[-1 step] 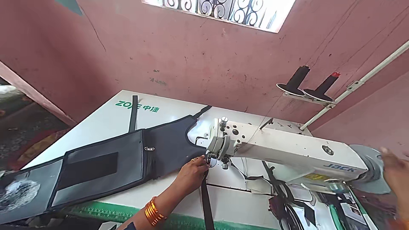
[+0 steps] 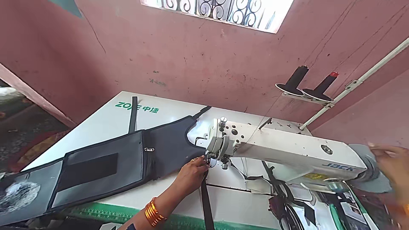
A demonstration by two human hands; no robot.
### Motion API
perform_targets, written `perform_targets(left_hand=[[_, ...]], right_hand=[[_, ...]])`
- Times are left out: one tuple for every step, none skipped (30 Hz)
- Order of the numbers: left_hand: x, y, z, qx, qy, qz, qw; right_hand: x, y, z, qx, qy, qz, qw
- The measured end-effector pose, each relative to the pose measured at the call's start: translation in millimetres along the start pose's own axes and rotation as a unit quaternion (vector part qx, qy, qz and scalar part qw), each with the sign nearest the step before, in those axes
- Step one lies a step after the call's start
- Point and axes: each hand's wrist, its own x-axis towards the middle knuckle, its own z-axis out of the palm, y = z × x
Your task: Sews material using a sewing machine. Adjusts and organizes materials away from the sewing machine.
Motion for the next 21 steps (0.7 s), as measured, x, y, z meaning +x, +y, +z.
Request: perform_targets(left_hand=[[0, -1, 1, 0.0, 0.001, -0.001, 1.0], [0, -1, 1, -0.001, 0.002, -0.005, 1.0], [0, -2, 1, -0.003, 0.001, -0.01, 1.0], [2, -2, 1, -0.007, -0.001, -0.015, 1.0], [3, -3, 0, -0.008, 0.0, -0.018, 1.0], [4, -2, 2, -0.008, -0.001, -0.023, 1.0], [3, 1, 4, -0.005, 0.0, -0.025, 1.0], [4, 3, 6, 0.0, 0.004, -0.023, 1.0], [5, 3, 6, -0.001, 0.003, -0.022, 1.0], [4, 3, 4, -0.014, -0.009, -0.026, 1.0], [2, 5, -2, -0.043, -0.028, -0.034, 0.998], [2, 7, -10, -0.081, -0.037, -0.044, 0.995], [3, 8, -22, -0.104, -0.016, -0.049, 0.993], [0, 7, -40, -0.099, 0.025, -0.057, 0.993], [-8, 4, -62, -0.068, 0.072, -0.086, 0.991], [-22, -7, -89, -0.006, 0.128, -0.124, 0.984], [-38, -24, -120, 0.079, 0.18, -0.173, 0.965], [-56, -44, -155, 0.162, 0.197, -0.252, 0.933], [-77, -66, -187, 0.228, 0.185, -0.353, 0.889], [-97, -87, -214, 0.248, 0.144, -0.463, 0.838], [-115, -109, -231, 0.238, 0.094, -0.547, 0.797]], right_hand=[[11, -8, 2, -0.042, -0.026, 0.025, 0.998], [6, -9, 7, -0.052, -0.018, 0.034, 0.998], [-15, 1, 15, -0.02, 0.023, 0.023, 0.999], [-45, 15, 27, 0.032, 0.079, 0.014, 0.996], [-79, 33, 47, 0.097, 0.127, 0.004, 0.987], [-109, 57, 68, 0.138, 0.154, -0.011, 0.978], [-130, 79, 85, 0.149, 0.172, -0.027, 0.973], [-143, 88, 90, 0.152, 0.192, -0.037, 0.969], [-151, 81, 86, 0.15, 0.219, -0.051, 0.963], [-161, 65, 78, 0.146, 0.246, -0.079, 0.955], [-173, 42, 70, 0.154, 0.257, -0.118, 0.947], [-184, 15, 64, 0.178, 0.236, -0.165, 0.941], [-196, -16, 66, 0.217, 0.177, -0.216, 0.935], [-212, -46, 77, 0.257, 0.074, -0.266, 0.926], [-225, -77, 92, 0.273, -0.046, -0.317, 0.907], [-234, -106, 109, 0.243, -0.172, -0.374, 0.878], [-234, -134, 125, 0.165, -0.304, -0.412, 0.843], [-226, -164, 138, 0.059, -0.416, -0.412, 0.809], [-215, -193, 145, -0.031, -0.482, -0.375, 0.791], [-204, -220, 139, -0.087, -0.504, -0.304, 0.804], [-196, -237, 121, -0.072, -0.493, -0.199, 0.844]])
